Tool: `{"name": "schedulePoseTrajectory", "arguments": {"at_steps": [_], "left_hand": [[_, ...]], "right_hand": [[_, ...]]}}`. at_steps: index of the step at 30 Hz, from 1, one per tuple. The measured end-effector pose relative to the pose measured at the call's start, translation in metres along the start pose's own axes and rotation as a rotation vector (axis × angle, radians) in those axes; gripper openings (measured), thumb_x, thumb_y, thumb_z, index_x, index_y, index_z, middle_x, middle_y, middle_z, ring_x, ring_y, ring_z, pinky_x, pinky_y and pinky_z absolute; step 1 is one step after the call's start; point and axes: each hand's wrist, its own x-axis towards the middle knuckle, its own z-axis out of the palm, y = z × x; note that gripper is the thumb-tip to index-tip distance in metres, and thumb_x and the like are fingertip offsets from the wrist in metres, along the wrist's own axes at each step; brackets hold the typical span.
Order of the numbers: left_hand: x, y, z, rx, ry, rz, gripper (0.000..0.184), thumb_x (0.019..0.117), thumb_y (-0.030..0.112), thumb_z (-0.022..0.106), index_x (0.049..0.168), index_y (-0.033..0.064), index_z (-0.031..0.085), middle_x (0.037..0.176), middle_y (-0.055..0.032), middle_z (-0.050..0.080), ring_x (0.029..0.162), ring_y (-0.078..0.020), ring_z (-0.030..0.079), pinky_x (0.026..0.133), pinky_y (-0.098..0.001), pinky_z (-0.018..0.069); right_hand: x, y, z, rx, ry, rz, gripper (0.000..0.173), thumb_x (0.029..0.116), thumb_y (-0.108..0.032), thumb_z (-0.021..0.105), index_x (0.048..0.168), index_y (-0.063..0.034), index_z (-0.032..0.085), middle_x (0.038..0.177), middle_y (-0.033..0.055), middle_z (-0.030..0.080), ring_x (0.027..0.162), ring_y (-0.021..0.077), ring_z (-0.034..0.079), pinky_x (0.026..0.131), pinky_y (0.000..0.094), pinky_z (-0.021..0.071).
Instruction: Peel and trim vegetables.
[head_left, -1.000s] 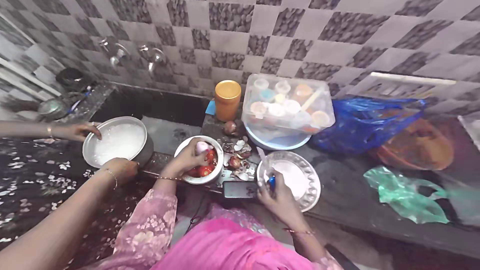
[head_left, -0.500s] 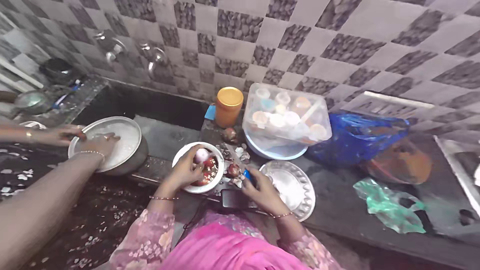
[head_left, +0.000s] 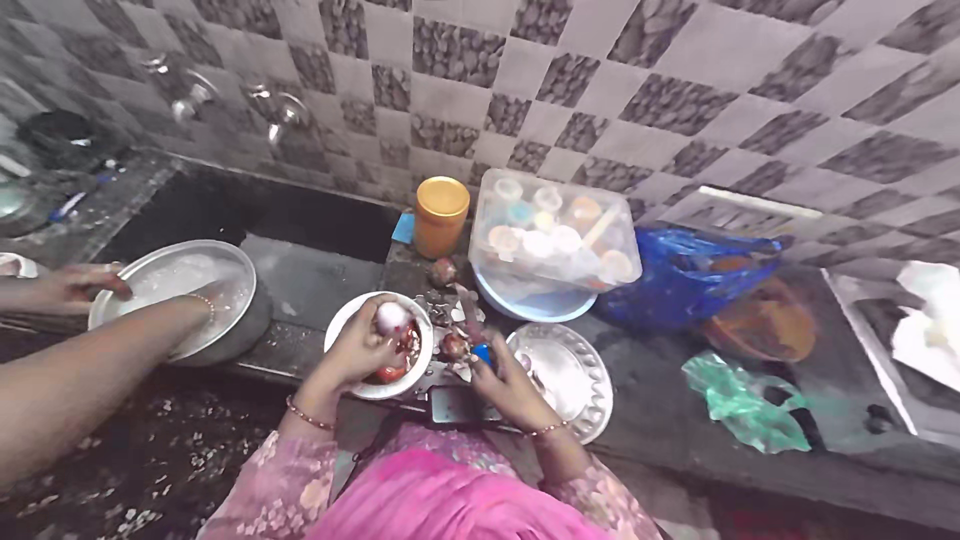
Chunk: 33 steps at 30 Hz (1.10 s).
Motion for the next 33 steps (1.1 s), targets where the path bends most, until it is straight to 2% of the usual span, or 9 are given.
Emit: {"name": "schedulePoseTrajectory", "arguments": {"at_steps": [2, 5, 10, 13, 17, 21, 24, 29, 33], "left_hand": [[0.006, -0.002, 0.005, -0.101, -0.072, 0.067, 0.090, 0.0681, -0.001, 0.076, 0.149, 0.0062, 0.037, 0.121, -0.0085, 0.064, 0.099, -0.0119, 0.068, 0.087, -0.0297, 0.0583], [0.014, 0.002, 0.012, -0.084, -0.227, 0.182, 0.084, 0.0732, 0.004, 0.076, 0.148, 0.0000, 0.039, 0.123, -0.0070, 0.065, 0.101, -0.0085, 0.067, 0.090, -0.0261, 0.0569], [0.028, 0.006, 0.023, -0.137, -0.427, 0.296, 0.086, 0.0682, 0.011, 0.081, 0.143, -0.0042, 0.041, 0.121, -0.0034, 0.064, 0.103, -0.0052, 0.065, 0.091, -0.0240, 0.0563], [0.031, 0.007, 0.027, -0.192, -0.498, 0.300, 0.081, 0.0680, 0.011, 0.082, 0.138, -0.0043, 0.044, 0.118, 0.0009, 0.065, 0.105, -0.0039, 0.065, 0.093, -0.0239, 0.0561], [0.035, 0.006, 0.030, -0.154, -0.514, 0.334, 0.079, 0.0716, 0.012, 0.079, 0.138, -0.0095, 0.042, 0.117, 0.0008, 0.065, 0.102, -0.0008, 0.065, 0.092, -0.0217, 0.0556], [0.038, 0.007, 0.030, -0.192, -0.576, 0.322, 0.079, 0.0728, 0.015, 0.079, 0.139, -0.0048, 0.041, 0.110, 0.0077, 0.067, 0.096, 0.0013, 0.066, 0.086, -0.0201, 0.0566], [0.037, 0.010, 0.028, -0.183, -0.581, 0.260, 0.078, 0.0704, 0.011, 0.077, 0.138, -0.0055, 0.041, 0.109, 0.0067, 0.066, 0.096, 0.0012, 0.066, 0.087, -0.0197, 0.0568], [0.034, 0.011, 0.029, -0.180, -0.550, 0.306, 0.077, 0.0703, 0.006, 0.076, 0.138, -0.0066, 0.043, 0.110, 0.0057, 0.066, 0.097, 0.0009, 0.066, 0.087, -0.0194, 0.0564], [0.028, 0.008, 0.038, -0.293, -0.460, 0.290, 0.076, 0.0692, 0.003, 0.077, 0.137, -0.0019, 0.043, 0.109, 0.0073, 0.067, 0.096, -0.0007, 0.067, 0.087, -0.0207, 0.0573]], "right_hand": [[0.006, 0.002, 0.002, 0.076, 0.016, -0.041, 0.038, 0.0983, -0.015, 0.051, 0.131, 0.0033, 0.048, 0.099, 0.0042, 0.059, 0.074, 0.0016, 0.056, 0.068, 0.0203, 0.0506], [0.017, 0.002, 0.002, 0.036, 0.046, -0.059, 0.037, 0.0985, -0.028, 0.057, 0.118, 0.0035, 0.056, 0.088, 0.0017, 0.059, 0.073, 0.0030, 0.056, 0.068, 0.0234, 0.0516], [0.032, 0.002, -0.003, -0.031, 0.081, -0.145, 0.039, 0.0906, -0.034, 0.070, 0.101, 0.0030, 0.063, 0.078, -0.0013, 0.057, 0.068, 0.0004, 0.051, 0.064, 0.0198, 0.0464], [0.036, 0.006, -0.002, -0.003, 0.090, -0.231, 0.037, 0.0904, -0.033, 0.070, 0.097, 0.0037, 0.064, 0.076, -0.0016, 0.059, 0.067, -0.0015, 0.053, 0.064, 0.0183, 0.0476], [0.038, 0.010, -0.001, 0.032, 0.074, -0.321, 0.034, 0.0930, -0.029, 0.067, 0.094, 0.0043, 0.064, 0.075, -0.0002, 0.060, 0.068, -0.0006, 0.055, 0.065, 0.0193, 0.0484], [0.037, 0.011, 0.001, 0.060, 0.047, -0.350, 0.033, 0.0953, -0.029, 0.064, 0.097, 0.0040, 0.062, 0.077, -0.0004, 0.060, 0.068, -0.0013, 0.055, 0.065, 0.0190, 0.0486], [0.033, 0.005, 0.000, -0.005, 0.036, -0.329, 0.036, 0.0968, -0.031, 0.061, 0.097, 0.0044, 0.063, 0.077, 0.0028, 0.061, 0.069, 0.0027, 0.056, 0.065, 0.0230, 0.0497], [0.028, -0.002, 0.002, -0.242, 0.156, -0.341, 0.047, 0.0995, -0.041, 0.055, 0.096, 0.0042, 0.066, 0.073, 0.0116, 0.064, 0.067, 0.0213, 0.064, 0.063, 0.0435, 0.0533], [0.028, -0.007, 0.002, -0.306, 0.203, -0.339, 0.049, 0.0997, -0.044, 0.053, 0.092, 0.0024, 0.067, 0.070, 0.0108, 0.063, 0.064, 0.0225, 0.063, 0.060, 0.0446, 0.0518]]}}
